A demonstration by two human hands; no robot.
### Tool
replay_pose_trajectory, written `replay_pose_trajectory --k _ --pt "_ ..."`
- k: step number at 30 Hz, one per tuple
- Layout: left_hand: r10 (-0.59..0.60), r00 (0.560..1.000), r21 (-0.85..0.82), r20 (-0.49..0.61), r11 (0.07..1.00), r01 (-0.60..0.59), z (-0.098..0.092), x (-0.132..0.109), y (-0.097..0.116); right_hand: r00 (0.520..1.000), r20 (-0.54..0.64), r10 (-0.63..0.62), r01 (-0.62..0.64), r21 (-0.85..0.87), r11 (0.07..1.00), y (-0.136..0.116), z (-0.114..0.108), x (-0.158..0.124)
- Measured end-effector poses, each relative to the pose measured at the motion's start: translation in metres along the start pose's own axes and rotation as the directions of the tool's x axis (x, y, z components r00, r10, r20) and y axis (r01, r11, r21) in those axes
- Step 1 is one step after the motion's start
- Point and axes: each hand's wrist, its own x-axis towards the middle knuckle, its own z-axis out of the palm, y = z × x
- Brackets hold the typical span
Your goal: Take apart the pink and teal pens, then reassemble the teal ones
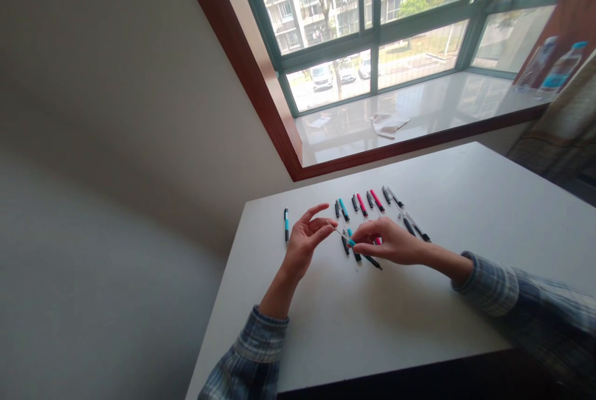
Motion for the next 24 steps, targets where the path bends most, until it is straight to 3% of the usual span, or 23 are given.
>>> replay_pose_trajectory --k 12,18,21,22,24 --pt "-0.023 0.996 0.034 0.084 0.999 0.02 0.014 -0.006 0.001 1.0 -0.002 -0.01 0.01 0.011 1.0 0.0 0.002 0.0" --pt "-0.01 0.992 0.075 0.125 0.997 0.0 0.009 -0.004 0.005 1.0 -0.016 -0.008 0.008 0.011 1.0 0.001 0.0 0.0" --pt "-0.001 0.998 0.256 0.063 0.967 -0.015 -0.002 0.0 0.008 1.0 -0.02 -0.007 0.008 0.021 1.0 0.001 -0.001 0.0" --pt "0.02 1.0 0.38 -0.003 0.925 -0.017 -0.007 0.001 0.008 1.0 -0.024 -0.005 0.005 0.021 1.0 0.001 -0.001 0.0" --pt "0.126 0.981 0.655 -0.146 0.755 0.0 -0.015 0.002 0.007 1.0 -0.031 0.003 -0.002 0.023 1.0 0.002 -0.001 0.0"
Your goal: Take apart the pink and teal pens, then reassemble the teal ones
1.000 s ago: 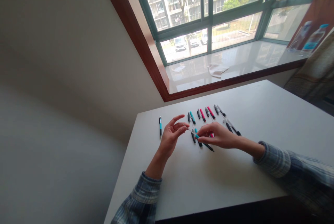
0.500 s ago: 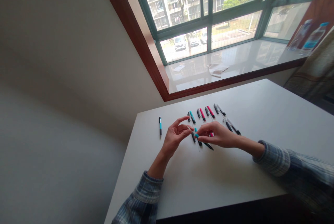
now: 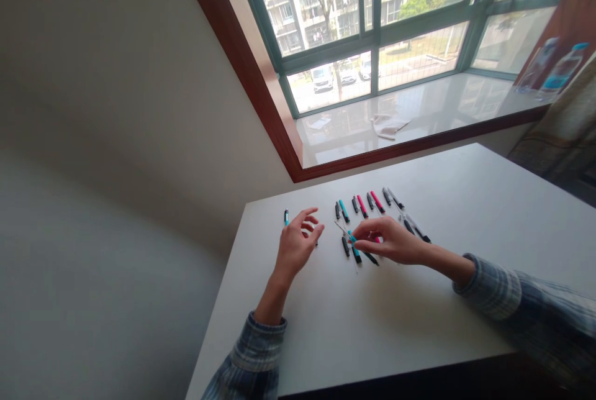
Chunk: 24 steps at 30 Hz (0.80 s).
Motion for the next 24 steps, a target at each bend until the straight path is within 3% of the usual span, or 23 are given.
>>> replay_pose_trajectory --k 2,5,10,15,20,22,24 --pt "0.038 0.996 0.289 -0.084 0.957 -0.012 -0.001 0.0 -0.007 1.0 -0.002 0.007 -0.007 -0.001 1.0 0.001 0.0 0.0" --pt "0.027 0.999 0.489 -0.034 0.872 -0.007 0.003 -0.002 -0.016 1.0 -0.002 0.003 -0.003 -0.012 1.0 0.002 0.0 0.0" --pt "-0.004 0.998 0.562 0.058 0.826 -0.029 0.011 -0.005 -0.021 1.0 -0.005 0.001 -0.001 -0.018 1.0 0.002 0.001 0.0" --pt "-0.003 0.998 0.56 0.066 0.828 -0.034 0.011 -0.003 -0.021 1.0 -0.006 0.003 -0.003 -0.025 1.0 0.003 0.0 0.001" --pt "-0.011 1.0 0.411 0.028 0.912 -0.001 0.009 0.0 -0.016 1.0 0.005 0.012 -0.012 -0.017 1.0 0.001 0.001 0.0" --pt "-0.039 0.999 0.2 -0.005 0.979 0.039 0.01 0.002 -0.012 1.0 0.006 0.013 -0.012 -0.018 1.0 -0.001 0.001 0.0" --pt "-0.069 0.997 -0.118 -0.019 0.991 0.066 0.01 0.003 -0.008 1.0 0.009 0.013 -0.012 -0.027 1.0 -0.002 0.0 0.0"
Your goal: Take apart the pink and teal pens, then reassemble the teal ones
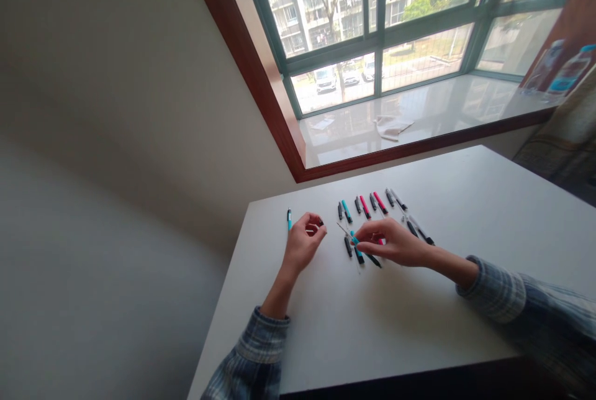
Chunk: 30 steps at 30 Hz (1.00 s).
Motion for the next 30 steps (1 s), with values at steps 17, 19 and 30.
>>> replay_pose_trajectory --k 17,19,30 --pt "-0.078 0.983 -0.715 0.167 0.677 0.175 0.0043 -0.0048 0.0072 1.0 0.022 0.008 -0.008 -0.018 1.0 -0.0001 0.0003 0.0003" --pt "-0.069 0.983 -0.715 0.167 0.678 0.169 0.0045 -0.0048 0.0065 1.0 0.024 0.007 -0.007 -0.017 1.0 -0.001 0.0004 0.0004" --pt "-0.032 0.984 -0.679 0.178 0.72 0.146 0.0042 -0.0058 0.0101 1.0 0.029 0.003 -0.003 -0.024 1.0 0.0003 0.0018 0.0002"
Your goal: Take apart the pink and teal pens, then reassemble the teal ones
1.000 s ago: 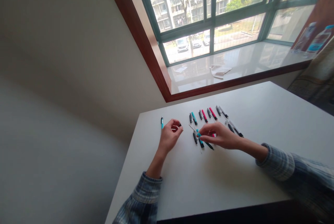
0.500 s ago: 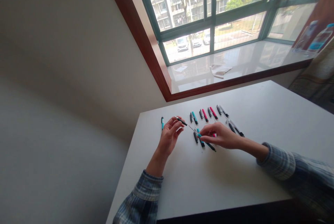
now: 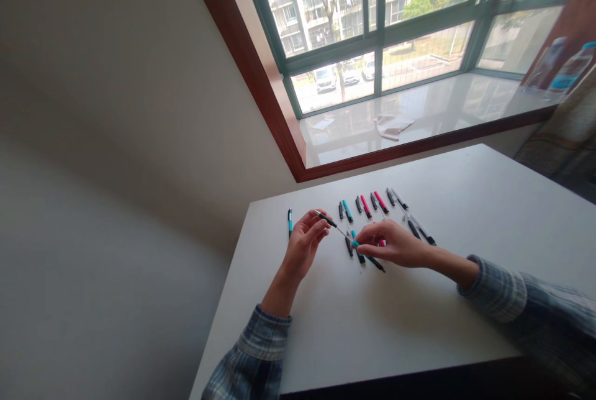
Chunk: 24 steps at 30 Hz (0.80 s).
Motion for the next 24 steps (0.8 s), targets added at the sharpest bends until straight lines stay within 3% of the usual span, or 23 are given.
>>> replay_pose_trajectory --k 17,24 --pt "0.004 0.999 0.024 0.041 1.0 -0.005 0.0004 -0.0006 -0.0006 1.0 -0.003 -0.003 0.003 0.012 1.0 0.0022 0.0 -0.0005" --pt "0.018 0.997 0.12 0.079 0.992 -0.028 0.006 -0.0017 -0.0007 1.0 -0.012 -0.003 0.003 0.012 1.0 0.0024 0.0002 0.0002"
